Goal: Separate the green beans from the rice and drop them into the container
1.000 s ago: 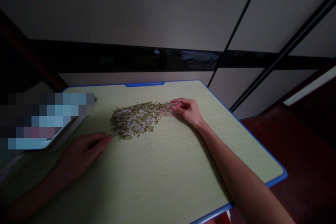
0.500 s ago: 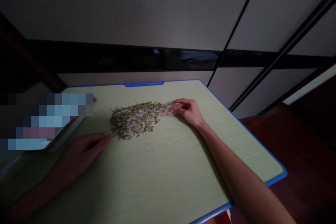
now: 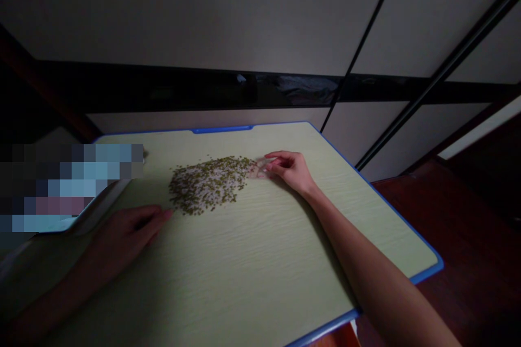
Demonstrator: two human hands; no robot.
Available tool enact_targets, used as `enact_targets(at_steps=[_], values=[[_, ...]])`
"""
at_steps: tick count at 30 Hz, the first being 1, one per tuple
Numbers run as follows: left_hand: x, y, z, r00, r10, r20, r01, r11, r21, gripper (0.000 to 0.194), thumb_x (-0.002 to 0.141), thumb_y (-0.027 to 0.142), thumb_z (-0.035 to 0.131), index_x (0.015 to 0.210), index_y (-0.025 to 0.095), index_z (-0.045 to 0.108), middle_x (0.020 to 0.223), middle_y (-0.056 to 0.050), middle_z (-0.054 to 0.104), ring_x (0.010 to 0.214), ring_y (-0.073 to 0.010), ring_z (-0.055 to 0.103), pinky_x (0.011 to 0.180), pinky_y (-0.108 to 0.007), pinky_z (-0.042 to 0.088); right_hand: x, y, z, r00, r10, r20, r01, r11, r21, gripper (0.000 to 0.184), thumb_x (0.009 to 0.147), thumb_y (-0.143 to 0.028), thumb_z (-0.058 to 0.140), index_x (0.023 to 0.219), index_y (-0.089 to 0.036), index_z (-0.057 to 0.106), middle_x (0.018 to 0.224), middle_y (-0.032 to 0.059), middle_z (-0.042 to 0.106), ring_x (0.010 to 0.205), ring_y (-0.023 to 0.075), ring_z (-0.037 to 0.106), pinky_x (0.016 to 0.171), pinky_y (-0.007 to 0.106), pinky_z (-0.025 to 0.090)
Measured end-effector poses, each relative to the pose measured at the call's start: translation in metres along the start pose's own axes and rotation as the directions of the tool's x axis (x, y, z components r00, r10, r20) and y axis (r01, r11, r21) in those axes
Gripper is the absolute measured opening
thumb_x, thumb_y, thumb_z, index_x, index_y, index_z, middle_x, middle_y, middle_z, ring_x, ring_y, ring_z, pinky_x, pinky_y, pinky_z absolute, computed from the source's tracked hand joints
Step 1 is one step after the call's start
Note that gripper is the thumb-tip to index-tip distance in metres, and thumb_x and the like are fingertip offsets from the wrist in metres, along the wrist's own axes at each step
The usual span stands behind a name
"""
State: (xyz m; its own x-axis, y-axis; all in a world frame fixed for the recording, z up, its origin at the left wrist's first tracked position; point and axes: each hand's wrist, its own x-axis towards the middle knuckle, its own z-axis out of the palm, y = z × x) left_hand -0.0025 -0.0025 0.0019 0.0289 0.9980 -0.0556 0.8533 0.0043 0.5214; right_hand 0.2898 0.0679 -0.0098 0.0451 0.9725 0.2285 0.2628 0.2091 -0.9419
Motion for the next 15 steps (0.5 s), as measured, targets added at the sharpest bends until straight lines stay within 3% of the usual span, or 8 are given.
enact_targets(at_steps=[15], values=[[-0.0014,0.0032,-0.0014,1.000,0.025,0.002,-0.025,1.000,-0.001,0.038,0.075,0.047,0.034,0.048,0.020,0.034,0.044,0.006,0.034,0.048,-0.0117,0.039,0.050,-0.024,0.023,-0.0007,-0.0008,0.0005,0.998,0.027,0.048,-0.027,1.000,0.008,0.030,0.056,-0.028,0.071,0.083,-0.014,0.069,0.057,-0.0002,0.062,0.048,0.0093,0.052,0.048,0.023,0.044]])
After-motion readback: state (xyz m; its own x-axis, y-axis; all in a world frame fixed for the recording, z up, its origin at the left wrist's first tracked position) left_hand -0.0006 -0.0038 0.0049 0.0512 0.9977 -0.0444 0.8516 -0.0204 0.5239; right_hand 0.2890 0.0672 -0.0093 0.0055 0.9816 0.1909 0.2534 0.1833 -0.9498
